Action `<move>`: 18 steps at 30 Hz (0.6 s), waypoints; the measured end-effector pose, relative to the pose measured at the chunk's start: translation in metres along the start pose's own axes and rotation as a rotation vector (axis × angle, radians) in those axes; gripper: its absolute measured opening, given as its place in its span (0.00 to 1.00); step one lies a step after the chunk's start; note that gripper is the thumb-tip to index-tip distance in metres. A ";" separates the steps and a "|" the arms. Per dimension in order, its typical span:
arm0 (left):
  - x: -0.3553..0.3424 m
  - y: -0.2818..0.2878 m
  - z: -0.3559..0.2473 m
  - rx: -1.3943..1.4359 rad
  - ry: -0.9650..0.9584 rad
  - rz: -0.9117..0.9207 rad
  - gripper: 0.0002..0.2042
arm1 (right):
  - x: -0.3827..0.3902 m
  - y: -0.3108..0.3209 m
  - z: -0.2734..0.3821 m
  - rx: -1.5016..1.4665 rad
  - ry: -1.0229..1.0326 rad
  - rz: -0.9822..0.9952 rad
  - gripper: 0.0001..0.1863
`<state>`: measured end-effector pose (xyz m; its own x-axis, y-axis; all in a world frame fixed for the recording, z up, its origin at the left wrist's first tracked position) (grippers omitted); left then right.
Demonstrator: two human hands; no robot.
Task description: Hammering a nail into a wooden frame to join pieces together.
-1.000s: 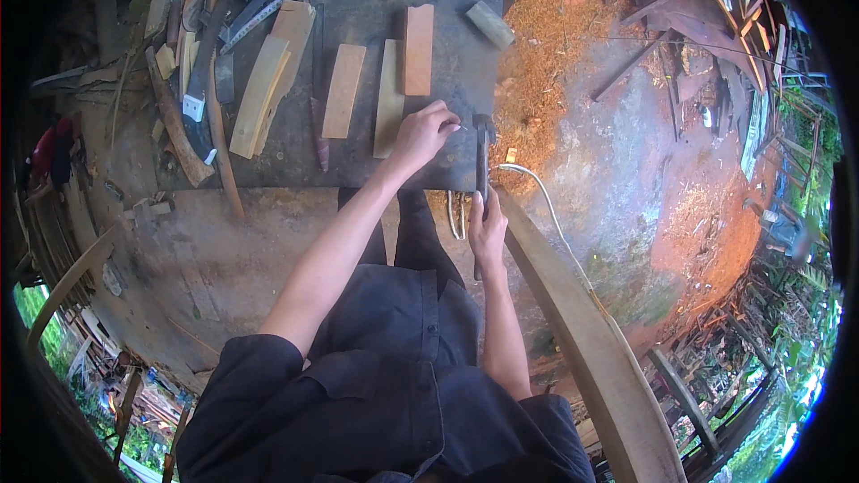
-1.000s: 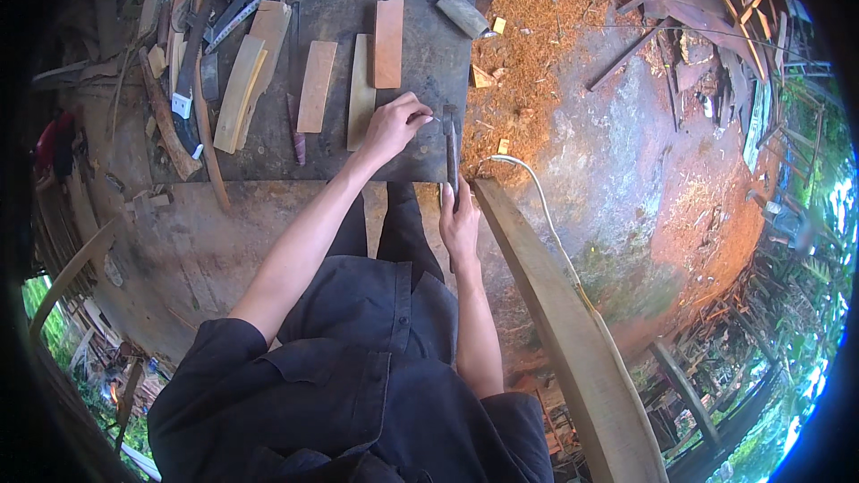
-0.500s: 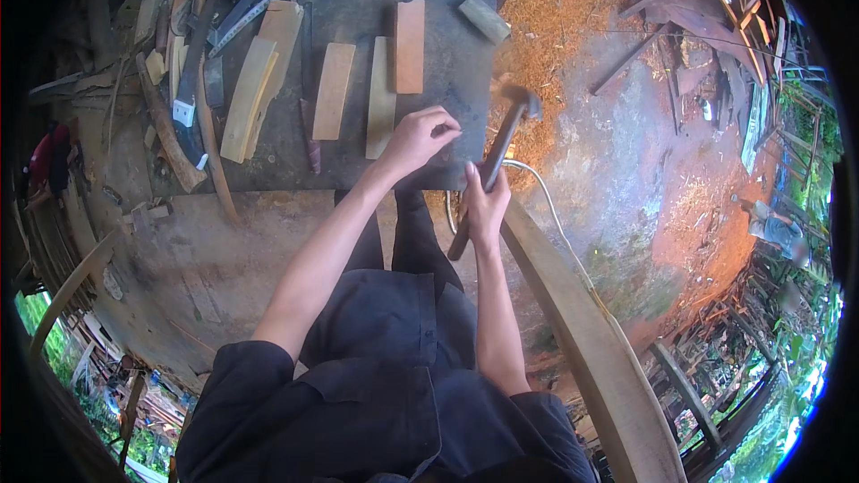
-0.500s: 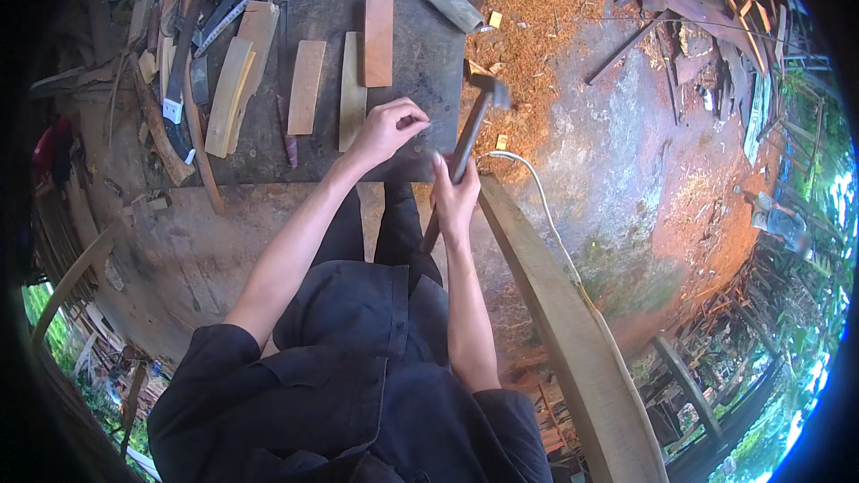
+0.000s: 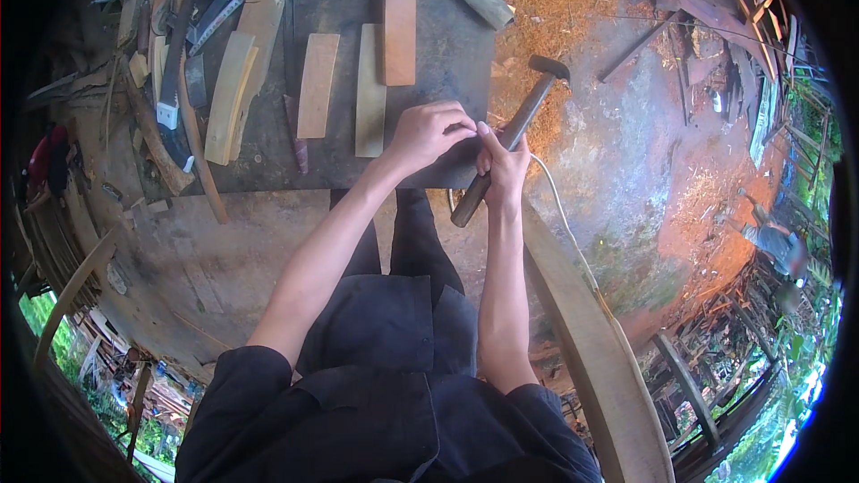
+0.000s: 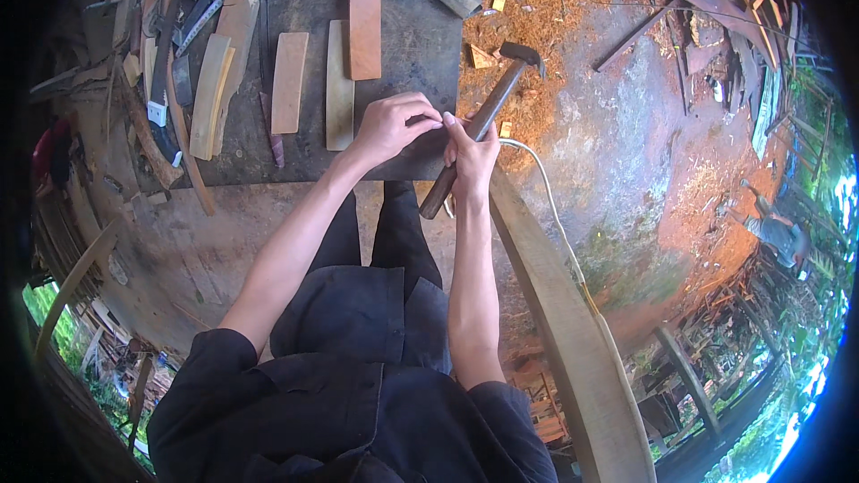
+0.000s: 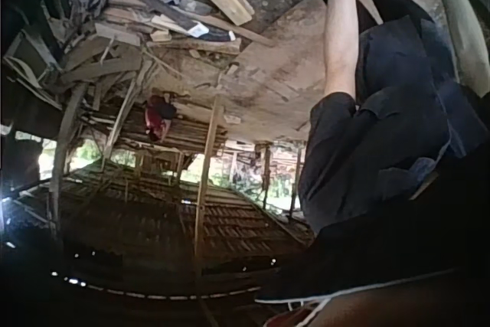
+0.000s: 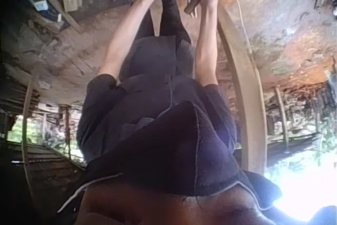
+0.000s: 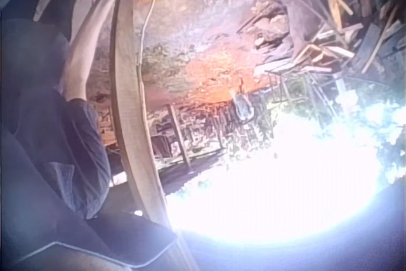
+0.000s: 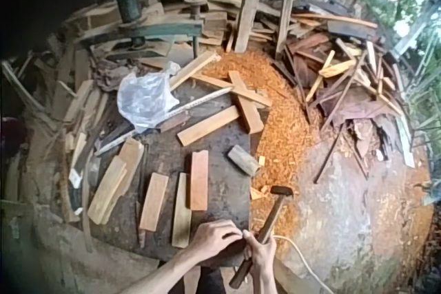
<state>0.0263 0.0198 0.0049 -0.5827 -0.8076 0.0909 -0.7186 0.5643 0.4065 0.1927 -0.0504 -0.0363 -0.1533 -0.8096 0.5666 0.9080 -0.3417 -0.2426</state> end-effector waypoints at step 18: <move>0.000 -0.009 0.009 -0.360 0.047 -0.148 0.07 | -0.031 0.012 -0.014 0.059 -0.059 0.034 0.21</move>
<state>0.0298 0.0163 -0.0070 -0.4592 -0.8872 0.0455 -0.6094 0.3519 0.7104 0.2031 -0.0363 -0.0683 -0.1004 -0.7900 0.6048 0.9338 -0.2847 -0.2169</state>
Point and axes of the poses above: each hand's wrist, its own x-axis away from the middle knuckle, its own y-axis out of the back of the hand, z = x × y, the point moved 9 cm from there along -x, towards the middle knuckle, and after that the axes turned 14 degrees about z, right-handed, at the moved point
